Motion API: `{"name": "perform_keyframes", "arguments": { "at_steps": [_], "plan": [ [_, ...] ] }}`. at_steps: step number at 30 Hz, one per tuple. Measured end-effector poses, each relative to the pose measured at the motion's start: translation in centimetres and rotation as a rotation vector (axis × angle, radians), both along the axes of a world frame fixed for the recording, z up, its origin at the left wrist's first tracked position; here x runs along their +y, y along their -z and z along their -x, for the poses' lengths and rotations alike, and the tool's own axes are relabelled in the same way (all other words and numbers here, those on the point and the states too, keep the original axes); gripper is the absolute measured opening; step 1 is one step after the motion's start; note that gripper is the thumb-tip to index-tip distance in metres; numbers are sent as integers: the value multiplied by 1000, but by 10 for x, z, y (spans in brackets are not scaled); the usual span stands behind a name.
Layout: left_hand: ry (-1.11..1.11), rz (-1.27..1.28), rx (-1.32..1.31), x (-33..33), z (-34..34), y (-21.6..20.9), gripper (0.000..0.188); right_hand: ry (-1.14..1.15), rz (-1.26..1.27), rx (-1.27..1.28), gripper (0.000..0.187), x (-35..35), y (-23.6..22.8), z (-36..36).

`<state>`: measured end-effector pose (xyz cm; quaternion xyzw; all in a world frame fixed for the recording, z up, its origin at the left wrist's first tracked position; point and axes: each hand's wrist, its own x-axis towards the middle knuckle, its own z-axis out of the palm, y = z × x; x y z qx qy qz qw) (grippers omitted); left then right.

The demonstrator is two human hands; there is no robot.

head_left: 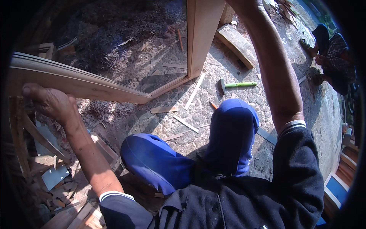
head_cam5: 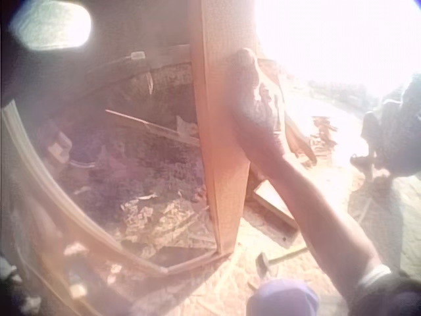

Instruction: The person assembles a curved wooden frame by fitting pieces together, marking with a pencil, and trimming with a hand saw and chisel. The person repeatedly checks fit and alignment while working on the ground.

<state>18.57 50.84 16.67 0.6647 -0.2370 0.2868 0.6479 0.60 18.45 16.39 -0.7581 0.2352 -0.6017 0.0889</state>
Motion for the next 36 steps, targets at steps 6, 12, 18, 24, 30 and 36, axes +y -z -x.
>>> {"name": "perform_keyframes", "arguments": {
  "at_steps": [6,12,18,24,30,36],
  "plan": [
    [196,49,-5,3,-13,12,96,-142,-157,-112,51,30,-13,8],
    [306,-2,46,4,-24,12,79,-297,-243,-253,54,42,-14,15],
    [366,24,-53,4,-24,12,69,-354,-205,-266,56,39,-13,13],
    [302,19,-109,5,-31,20,60,-369,-226,-276,53,40,-6,15],
    [368,21,-174,19,-17,2,66,-398,-217,-301,53,66,-28,35],
    [255,-24,-270,69,-14,-69,56,-399,-448,-306,54,108,-47,58]
  ]
}}
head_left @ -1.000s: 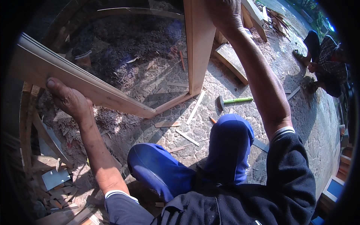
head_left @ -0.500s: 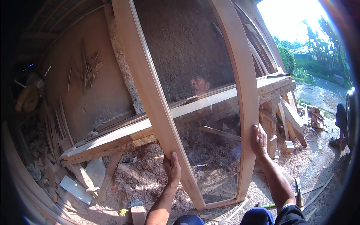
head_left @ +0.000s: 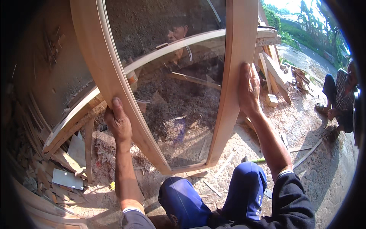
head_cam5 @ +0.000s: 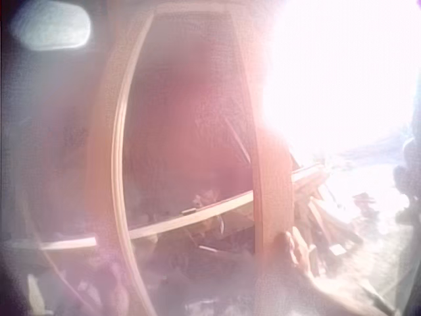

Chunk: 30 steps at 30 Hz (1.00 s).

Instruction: The person assembles a curved wooden frame by fitting pieces together, marking with a pencil, and trimming with a hand saw and chisel. The person repeatedly checks fit and alignment while working on the ground.

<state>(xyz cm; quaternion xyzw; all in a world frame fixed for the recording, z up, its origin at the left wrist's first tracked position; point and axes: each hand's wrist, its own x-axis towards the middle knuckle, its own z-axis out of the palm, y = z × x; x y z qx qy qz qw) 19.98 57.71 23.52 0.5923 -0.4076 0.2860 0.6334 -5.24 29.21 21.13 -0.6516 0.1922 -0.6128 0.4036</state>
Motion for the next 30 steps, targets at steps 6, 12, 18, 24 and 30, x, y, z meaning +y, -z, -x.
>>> {"name": "perform_keyframes", "arguments": {
  "at_steps": [6,12,18,24,30],
  "plan": [
    [11,-55,-218,55,18,-75,62,-276,-234,-541,47,23,-26,-2],
    [-70,-511,-465,98,71,-108,59,-345,-400,-604,49,13,20,9],
    [-116,-781,-271,101,90,-51,47,-602,-704,-450,47,-4,160,17],
    [-165,-932,-487,64,81,20,56,-673,-967,-361,71,21,293,-2],
    [-303,-1186,-561,66,39,95,58,-767,-1182,-284,85,35,385,-11]
  ]
}}
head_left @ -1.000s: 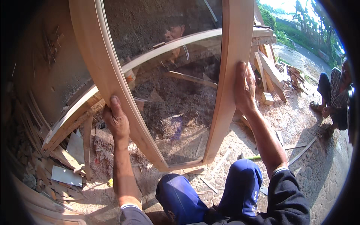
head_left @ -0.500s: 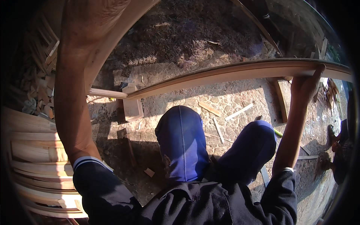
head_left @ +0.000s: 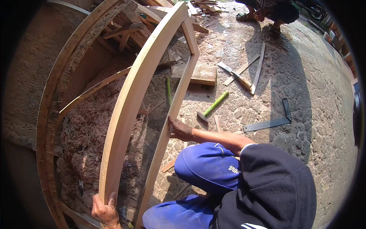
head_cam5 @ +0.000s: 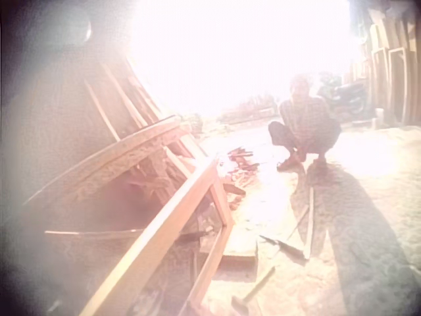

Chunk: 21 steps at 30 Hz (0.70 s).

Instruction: The person assembles a curved wooden frame by fitting pieces together, marking with a pencil, and trimming with a hand saw and chisel. The person repeatedly checks fit and alignment while working on the ground.

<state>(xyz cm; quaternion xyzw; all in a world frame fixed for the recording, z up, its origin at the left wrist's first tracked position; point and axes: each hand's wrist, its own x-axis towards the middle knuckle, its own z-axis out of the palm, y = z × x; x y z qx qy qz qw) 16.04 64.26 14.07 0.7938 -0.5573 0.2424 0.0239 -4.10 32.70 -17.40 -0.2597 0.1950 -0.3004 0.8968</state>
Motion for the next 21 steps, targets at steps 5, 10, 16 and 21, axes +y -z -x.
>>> {"name": "perform_keyframes", "arguments": {
  "at_steps": [5,10,16,21],
  "plan": [
    [31,3,-76,-8,-13,46,52,-21,-35,6,86,7,61,-17],
    [147,59,-215,-13,-16,70,55,-24,-92,1,88,11,94,-25],
    [61,-23,-208,-13,-21,70,55,78,-144,128,113,6,75,-12],
    [55,-35,-219,-10,-18,64,54,121,-121,203,97,-23,61,-2]
  ]
}}
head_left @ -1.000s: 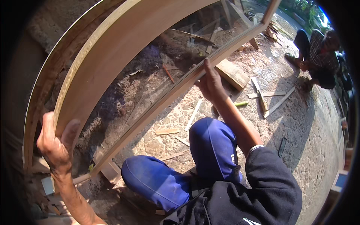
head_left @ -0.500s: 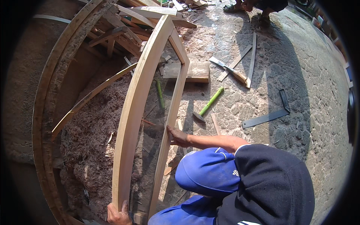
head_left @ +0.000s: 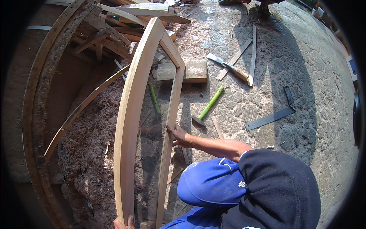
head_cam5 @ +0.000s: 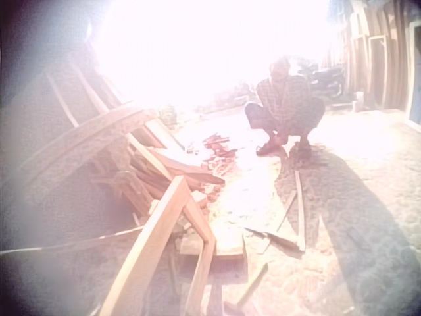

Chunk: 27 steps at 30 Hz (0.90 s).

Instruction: The person assembles a curved wooden frame by fitting pieces together, marking with a pencil, and trimming with a hand saw and chisel. The person repeatedly checks fit and alignment while working on the ground.

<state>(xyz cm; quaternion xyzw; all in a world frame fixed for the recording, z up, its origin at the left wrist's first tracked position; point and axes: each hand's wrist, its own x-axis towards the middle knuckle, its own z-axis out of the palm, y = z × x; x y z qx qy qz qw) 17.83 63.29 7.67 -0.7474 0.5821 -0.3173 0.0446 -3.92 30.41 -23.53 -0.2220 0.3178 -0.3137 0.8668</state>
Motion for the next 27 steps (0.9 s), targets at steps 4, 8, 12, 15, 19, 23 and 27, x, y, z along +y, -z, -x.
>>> {"name": "perform_keyframes", "arguments": {
  "at_steps": [4,8,12,15,19,23,27],
  "plan": [
    [-22,38,162,9,3,-9,52,-15,97,-28,94,-1,3,-8],
    [-48,-13,84,8,-4,-1,55,1,72,70,92,2,8,-8],
    [-59,14,4,2,-14,13,58,-72,20,39,93,0,7,0],
    [-66,15,12,4,-15,16,59,-79,19,10,95,-1,8,0],
    [-129,-5,180,0,-7,6,60,-225,123,183,95,-3,17,19],
    [-156,-149,319,-34,10,-14,62,-584,1146,1031,54,-27,28,98],
    [-34,-277,939,-104,38,-31,33,-305,1558,1516,48,-48,35,190]
  ]
}}
